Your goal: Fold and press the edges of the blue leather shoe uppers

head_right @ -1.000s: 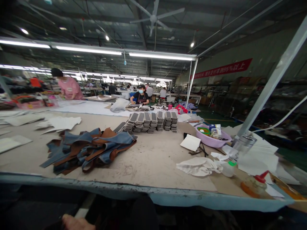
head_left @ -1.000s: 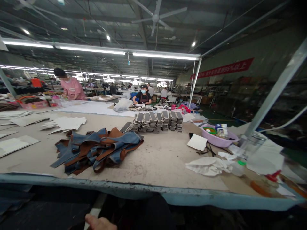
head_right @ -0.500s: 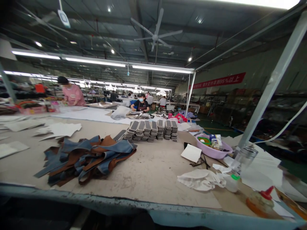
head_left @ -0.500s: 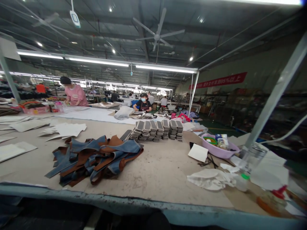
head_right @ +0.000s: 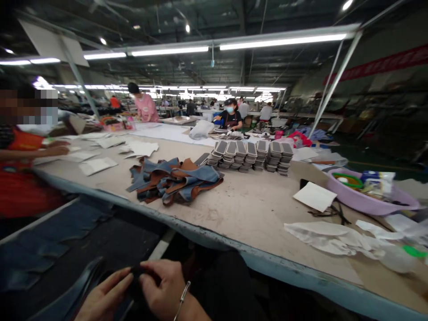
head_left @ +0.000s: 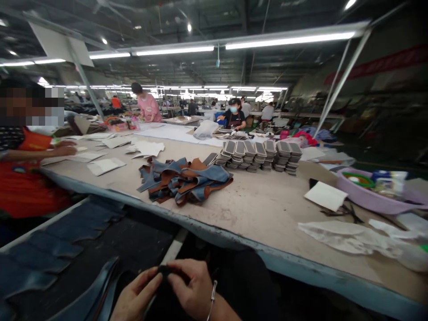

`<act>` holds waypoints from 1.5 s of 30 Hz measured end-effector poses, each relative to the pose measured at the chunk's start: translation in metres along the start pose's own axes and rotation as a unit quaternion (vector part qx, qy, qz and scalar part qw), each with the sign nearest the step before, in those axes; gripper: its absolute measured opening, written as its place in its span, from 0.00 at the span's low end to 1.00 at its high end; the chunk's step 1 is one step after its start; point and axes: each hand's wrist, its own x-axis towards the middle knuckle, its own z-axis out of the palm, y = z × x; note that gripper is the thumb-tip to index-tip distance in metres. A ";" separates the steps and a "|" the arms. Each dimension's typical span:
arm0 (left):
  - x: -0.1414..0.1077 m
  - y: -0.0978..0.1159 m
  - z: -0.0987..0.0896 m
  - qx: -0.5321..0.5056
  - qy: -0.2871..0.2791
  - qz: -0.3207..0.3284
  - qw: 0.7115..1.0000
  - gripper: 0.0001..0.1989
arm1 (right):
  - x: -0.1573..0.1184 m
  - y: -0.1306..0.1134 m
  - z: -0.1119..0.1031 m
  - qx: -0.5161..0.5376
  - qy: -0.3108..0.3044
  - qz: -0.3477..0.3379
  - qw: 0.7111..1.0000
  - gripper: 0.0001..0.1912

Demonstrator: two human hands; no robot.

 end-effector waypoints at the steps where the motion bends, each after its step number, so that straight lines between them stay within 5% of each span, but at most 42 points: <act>1: -0.003 0.002 0.001 -0.032 -0.008 -0.018 0.999 0.19 | 0.001 -0.003 -0.003 0.007 -0.011 -0.013 1.000 0.13; 10: -0.001 -0.010 -0.011 -0.004 -0.075 -0.025 0.997 0.16 | 0.002 0.003 -0.003 -0.011 -0.041 -0.006 0.999 0.12; 18: 0.007 -0.019 -0.010 0.012 -0.030 -0.020 0.999 0.16 | 0.001 0.006 -0.001 -0.012 -0.042 0.020 0.999 0.10; 32: 0.007 -0.034 -0.015 0.018 0.004 0.043 0.999 0.12 | -0.001 0.012 0.017 0.133 -0.017 0.149 0.980 0.08; 40: 0.006 -0.047 -0.016 -0.030 0.003 0.027 0.999 0.11 | 0.003 0.020 0.025 0.192 0.045 0.157 0.968 0.13; 45: 0.002 -0.033 -0.014 0.008 -0.063 0.010 0.998 0.14 | 0.005 0.022 0.022 0.196 0.048 0.157 0.967 0.23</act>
